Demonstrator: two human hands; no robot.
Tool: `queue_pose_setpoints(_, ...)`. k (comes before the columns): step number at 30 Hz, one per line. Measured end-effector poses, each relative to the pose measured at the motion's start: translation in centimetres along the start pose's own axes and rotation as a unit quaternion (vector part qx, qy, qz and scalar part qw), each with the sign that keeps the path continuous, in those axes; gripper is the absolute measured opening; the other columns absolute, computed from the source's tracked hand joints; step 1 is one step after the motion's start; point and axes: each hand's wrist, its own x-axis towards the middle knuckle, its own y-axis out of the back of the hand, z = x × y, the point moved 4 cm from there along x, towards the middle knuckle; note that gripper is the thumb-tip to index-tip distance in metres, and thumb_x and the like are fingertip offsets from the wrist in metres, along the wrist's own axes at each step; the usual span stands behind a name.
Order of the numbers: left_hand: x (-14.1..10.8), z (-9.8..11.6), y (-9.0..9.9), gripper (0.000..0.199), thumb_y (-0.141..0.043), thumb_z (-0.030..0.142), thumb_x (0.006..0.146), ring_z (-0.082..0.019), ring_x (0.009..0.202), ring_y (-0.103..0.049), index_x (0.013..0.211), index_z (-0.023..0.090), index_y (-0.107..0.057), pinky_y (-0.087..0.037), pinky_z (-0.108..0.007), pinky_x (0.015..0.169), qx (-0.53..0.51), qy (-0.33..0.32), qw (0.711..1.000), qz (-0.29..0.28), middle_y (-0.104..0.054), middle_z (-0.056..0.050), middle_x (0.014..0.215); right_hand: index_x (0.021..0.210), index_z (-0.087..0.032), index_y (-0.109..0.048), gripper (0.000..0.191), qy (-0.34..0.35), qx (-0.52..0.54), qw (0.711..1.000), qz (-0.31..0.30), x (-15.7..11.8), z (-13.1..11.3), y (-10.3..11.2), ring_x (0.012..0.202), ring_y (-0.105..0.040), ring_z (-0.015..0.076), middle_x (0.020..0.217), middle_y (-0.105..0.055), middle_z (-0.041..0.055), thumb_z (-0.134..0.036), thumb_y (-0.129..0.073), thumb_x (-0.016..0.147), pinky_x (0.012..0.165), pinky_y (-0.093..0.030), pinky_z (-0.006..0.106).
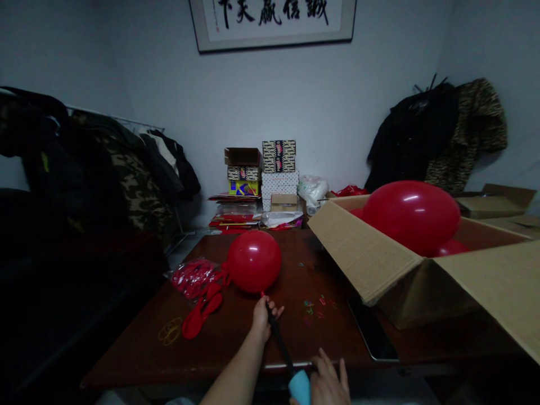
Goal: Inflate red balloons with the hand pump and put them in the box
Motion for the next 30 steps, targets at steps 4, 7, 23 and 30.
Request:
queue_pose_setpoints(4, 0.0, -0.1, 0.2, 0.024, -0.050, 0.039, 0.080, -0.007, 0.036, -0.039, 0.070, 0.022, -0.038, -0.049, -0.040, 0.074, 0.002, 0.004, 1.000, -0.022, -0.041, 0.010, 0.046, 0.097, -0.018, -0.065, 0.044, 0.024, 0.042, 0.999, -0.021, 1.6, -1.4, 1.0, 0.128, -0.032, 0.0323, 0.126, -0.052, 0.0130, -0.049, -0.048, 0.072, 0.106, -0.006, 0.057)
queue_pose_setpoints(7, -0.1, -0.2, 0.2, 0.027, -0.053, 0.042, 0.078, -0.007, 0.036, -0.039, 0.070, 0.022, -0.038, -0.049, -0.039, 0.075, 0.011, -0.005, 0.999, -0.035, -0.041, 0.010, 0.045, 0.097, -0.017, -0.064, 0.041, 0.018, 0.053, 0.998, 0.008, 3.4, -2.9, 1.6, 0.128, -0.032, 0.0302, 0.125, -0.052, 0.0121, -0.046, -0.044, 0.076, 0.107, -0.004, 0.054)
queue_pose_setpoints(23, 0.0, -0.1, 0.1, 0.033, -0.058, 0.048, 0.071, -0.006, 0.032, -0.037, 0.069, 0.022, -0.038, -0.050, -0.040, 0.070, 0.031, -0.049, 0.997, -0.041, -0.042, 0.011, 0.041, 0.103, -0.012, -0.063, 0.046, -0.001, 0.044, 0.998, 0.045, 6.3, -5.4, 0.3, 0.129, -0.029, 0.0286, 0.124, -0.053, 0.0137, -0.045, -0.045, 0.076, 0.108, -0.002, 0.049)
queue_pose_setpoints(30, 0.1, 0.1, 0.1, 0.038, -0.058, 0.054, 0.070, -0.005, 0.032, -0.036, 0.068, 0.021, -0.038, -0.050, -0.039, 0.069, 0.027, -0.050, 0.998, -0.034, -0.039, 0.012, 0.041, 0.100, -0.016, -0.065, 0.043, 0.023, 0.046, 0.999, 0.008, 1.7, -1.7, -2.0, 0.128, -0.033, 0.0315, 0.123, -0.056, 0.0122, -0.046, -0.052, 0.073, 0.108, -0.007, 0.054)
